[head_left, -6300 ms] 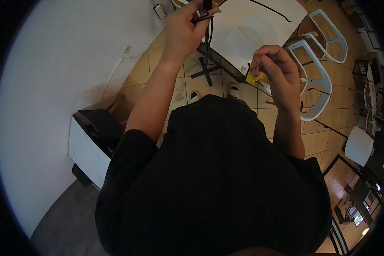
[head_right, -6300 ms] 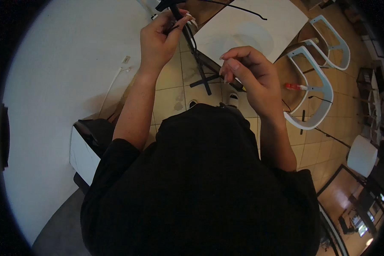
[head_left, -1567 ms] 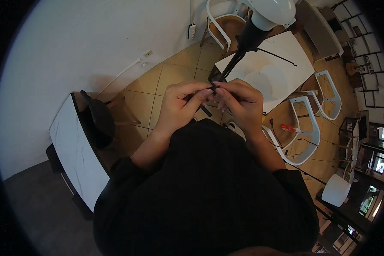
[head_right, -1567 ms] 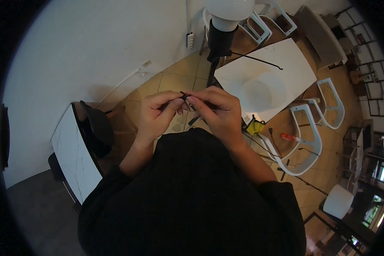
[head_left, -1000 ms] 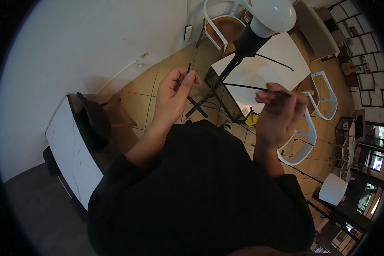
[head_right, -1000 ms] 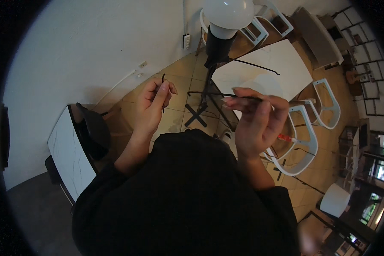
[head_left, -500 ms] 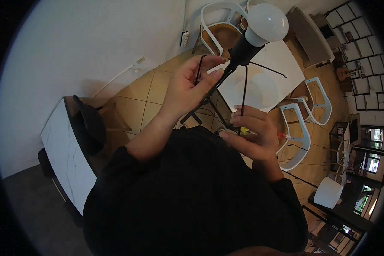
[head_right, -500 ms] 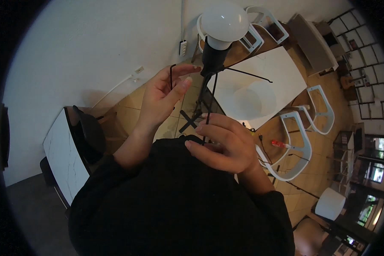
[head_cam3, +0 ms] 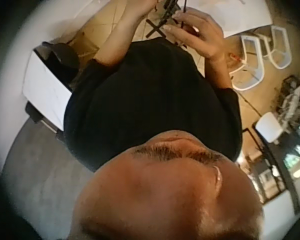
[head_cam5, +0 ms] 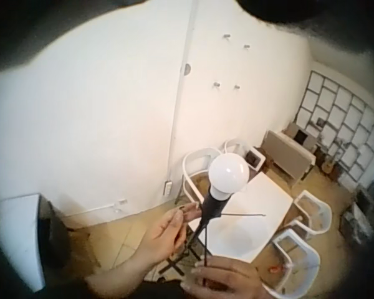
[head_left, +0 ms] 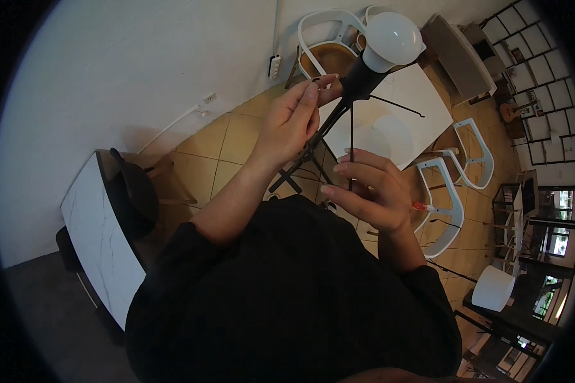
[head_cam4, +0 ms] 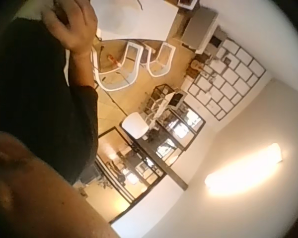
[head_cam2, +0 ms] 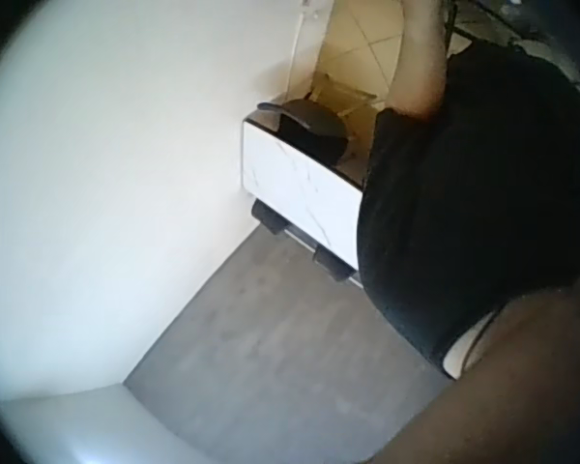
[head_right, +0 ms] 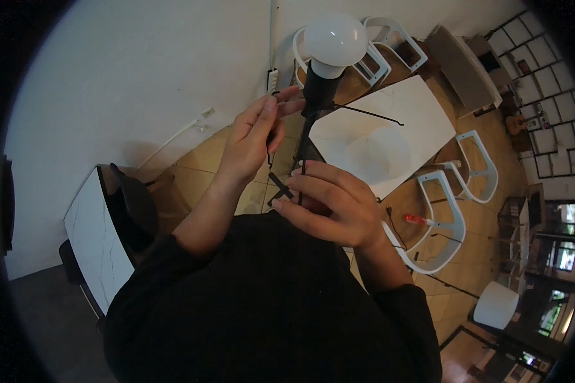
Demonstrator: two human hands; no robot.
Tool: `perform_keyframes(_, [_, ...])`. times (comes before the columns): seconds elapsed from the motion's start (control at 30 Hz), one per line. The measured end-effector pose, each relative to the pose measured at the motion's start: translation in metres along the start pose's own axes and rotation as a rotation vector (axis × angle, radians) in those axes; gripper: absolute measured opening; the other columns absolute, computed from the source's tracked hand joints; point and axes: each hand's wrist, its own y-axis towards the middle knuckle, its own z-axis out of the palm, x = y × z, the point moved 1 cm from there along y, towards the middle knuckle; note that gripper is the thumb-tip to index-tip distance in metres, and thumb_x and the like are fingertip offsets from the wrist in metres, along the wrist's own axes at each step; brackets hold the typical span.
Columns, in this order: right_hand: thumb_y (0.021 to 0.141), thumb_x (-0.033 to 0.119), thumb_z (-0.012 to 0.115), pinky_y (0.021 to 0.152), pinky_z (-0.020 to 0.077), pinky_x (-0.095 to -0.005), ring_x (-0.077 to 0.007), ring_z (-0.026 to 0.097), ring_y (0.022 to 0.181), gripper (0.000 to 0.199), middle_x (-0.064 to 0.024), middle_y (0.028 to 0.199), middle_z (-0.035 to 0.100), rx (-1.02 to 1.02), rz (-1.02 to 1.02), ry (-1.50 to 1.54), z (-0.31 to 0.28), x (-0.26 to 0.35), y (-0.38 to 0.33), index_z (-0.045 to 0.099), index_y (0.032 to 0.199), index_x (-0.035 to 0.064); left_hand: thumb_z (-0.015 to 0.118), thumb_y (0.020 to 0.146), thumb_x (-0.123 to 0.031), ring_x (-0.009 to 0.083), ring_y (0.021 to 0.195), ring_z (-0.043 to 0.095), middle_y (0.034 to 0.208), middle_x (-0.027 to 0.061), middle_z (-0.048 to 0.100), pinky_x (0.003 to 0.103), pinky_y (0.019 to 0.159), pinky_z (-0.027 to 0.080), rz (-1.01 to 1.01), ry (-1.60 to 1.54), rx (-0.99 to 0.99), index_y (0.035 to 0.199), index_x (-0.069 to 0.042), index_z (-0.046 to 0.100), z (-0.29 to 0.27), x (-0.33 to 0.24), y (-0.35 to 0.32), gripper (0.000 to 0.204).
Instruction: Assembling and cleaning components of a floor lamp at a table.
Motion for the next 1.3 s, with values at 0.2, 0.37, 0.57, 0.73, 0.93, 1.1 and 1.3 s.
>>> perform_keyframes(0.2, [0.074, -0.002, 0.074, 0.079, 0.0583, -0.0342, -0.0251, 0.065, 0.096, 0.032, -0.0063, 0.101, 0.066, 0.037, 0.056, -0.05, 0.005, -0.001, -0.004, 0.075, 0.098, 0.0179, 0.037, 0.108, -0.027, 0.0014, 0.056, 0.037, 0.116, 0.0121, 0.067, 0.016, 0.05, 0.031, -0.005, 0.008, 0.026, 0.137, 0.001, 0.05, 0.003, -0.001, 0.002, 0.042])
perform_keyframes(0.37, [0.073, 0.001, 0.075, 0.089, 0.0557, -0.0421, -0.0266, 0.064, 0.1, 0.032, -0.0034, 0.103, 0.067, -0.028, 0.068, -0.175, 0.007, 0.004, -0.006, 0.076, 0.098, 0.0216, 0.043, 0.106, -0.024, 0.0006, 0.056, 0.037, 0.114, 0.0082, 0.067, 0.016, 0.051, 0.03, -0.024, 0.026, 0.026, 0.137, -0.004, 0.052, 0.007, -0.001, 0.005, 0.038])
perform_keyframes(0.57, [0.069, 0.002, 0.077, 0.096, 0.051, -0.0507, -0.0324, 0.064, 0.112, 0.035, -0.0013, 0.104, 0.068, -0.032, 0.134, -0.125, 0.014, 0.002, -0.008, 0.076, 0.097, 0.0238, 0.06, 0.099, -0.02, 0.0123, 0.116, 0.055, 0.12, 0.009, 0.062, 0.028, 0.098, 0.044, -0.074, -0.012, 0.117, 0.134, 0.002, 0.052, 0.014, -0.004, 0.014, 0.042])
perform_keyframes(0.73, [0.073, 0.008, 0.074, 0.094, 0.0508, -0.0491, -0.0293, 0.065, 0.112, 0.029, -0.0023, 0.105, 0.069, -0.008, 0.145, -0.161, 0.028, 0.003, -0.006, 0.077, 0.097, 0.0224, 0.066, 0.094, -0.012, 0.0049, 0.092, 0.055, 0.104, 0.0009, 0.06, 0.021, 0.077, 0.046, -0.022, -0.075, 0.087, 0.132, 0.002, 0.051, 0.01, 0.013, 0.022, 0.043])
perform_keyframes(0.93, [0.082, 0.017, 0.067, 0.088, 0.0496, -0.0404, -0.024, 0.065, 0.11, 0.021, -0.0006, 0.104, 0.071, -0.126, 0.133, -0.223, 0.053, -0.001, -0.004, 0.075, 0.1, 0.0208, 0.07, 0.091, -0.011, 0.0, 0.068, 0.051, 0.087, -0.0041, 0.061, 0.016, 0.056, 0.039, -0.094, -0.011, 0.11, 0.128, 0.001, 0.054, -0.001, 0.009, 0.03, 0.042])
perform_keyframes(1.1, [0.081, 0.016, 0.068, 0.085, 0.0498, -0.0399, -0.0222, 0.066, 0.109, 0.018, -0.0004, 0.101, 0.072, -0.168, 0.123, -0.191, 0.063, -0.005, -0.007, 0.076, 0.097, 0.0186, 0.071, 0.089, -0.011, 0.0007, 0.062, 0.049, 0.091, -0.0014, 0.065, 0.018, 0.052, 0.039, -0.209, 0.045, 0.22, 0.122, 0.002, 0.059, -0.016, -0.007, 0.04, 0.038])
perform_keyframes(1.3, [0.083, 0.014, 0.064, 0.086, 0.0493, -0.04, -0.0222, 0.062, 0.108, 0.019, -0.0004, 0.103, 0.069, -0.231, 0.056, -0.108, 0.074, -0.019, -0.02, 0.073, 0.099, 0.0172, 0.071, 0.089, -0.01, 0.0012, 0.058, 0.046, 0.09, -0.0013, 0.064, 0.019, 0.049, 0.036, -0.231, 0.014, 0.253, 0.117, 0.001, 0.061, -0.006, -0.005, 0.04, 0.032])
